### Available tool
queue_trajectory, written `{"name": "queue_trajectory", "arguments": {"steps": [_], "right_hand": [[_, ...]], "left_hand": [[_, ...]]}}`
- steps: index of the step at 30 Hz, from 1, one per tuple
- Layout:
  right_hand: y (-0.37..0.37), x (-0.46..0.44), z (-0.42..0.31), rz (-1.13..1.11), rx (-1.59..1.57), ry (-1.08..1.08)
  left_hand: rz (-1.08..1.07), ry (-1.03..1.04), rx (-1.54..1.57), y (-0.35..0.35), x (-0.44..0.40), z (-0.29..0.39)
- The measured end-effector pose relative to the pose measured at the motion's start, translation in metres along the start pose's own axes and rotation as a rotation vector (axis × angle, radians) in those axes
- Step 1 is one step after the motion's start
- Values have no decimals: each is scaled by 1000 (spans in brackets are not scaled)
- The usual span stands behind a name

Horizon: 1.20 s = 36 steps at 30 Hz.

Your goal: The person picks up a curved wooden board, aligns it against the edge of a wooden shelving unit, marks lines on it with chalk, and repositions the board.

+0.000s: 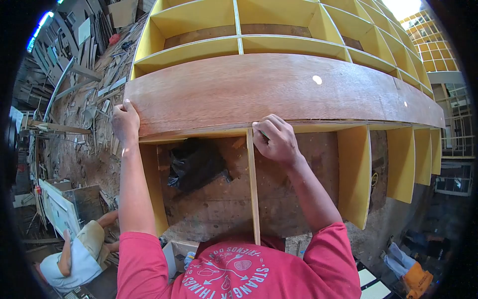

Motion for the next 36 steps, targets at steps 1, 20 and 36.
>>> {"name": "queue_trajectory", "arguments": {"steps": [1,20,36], "right_hand": [[0,-1,1,-30,19,-7],[-103,177,-42,531,-255,593],[-293,289,-16,549,-43,579]], "left_hand": [[-13,-11,4,-1,1,1],[-8,51,-30,-3,5,0],[-19,135,-264,11,28,26]]}}
Point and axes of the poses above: each hand's wrist, its own x-axis away from the middle knuckle, its own y-axis out of the palm, z = x × y, the point moved 2 cm from there along -x, towards the middle knuckle, and after that the axes turned 11 degrees about -z, right-handed, at the moved point
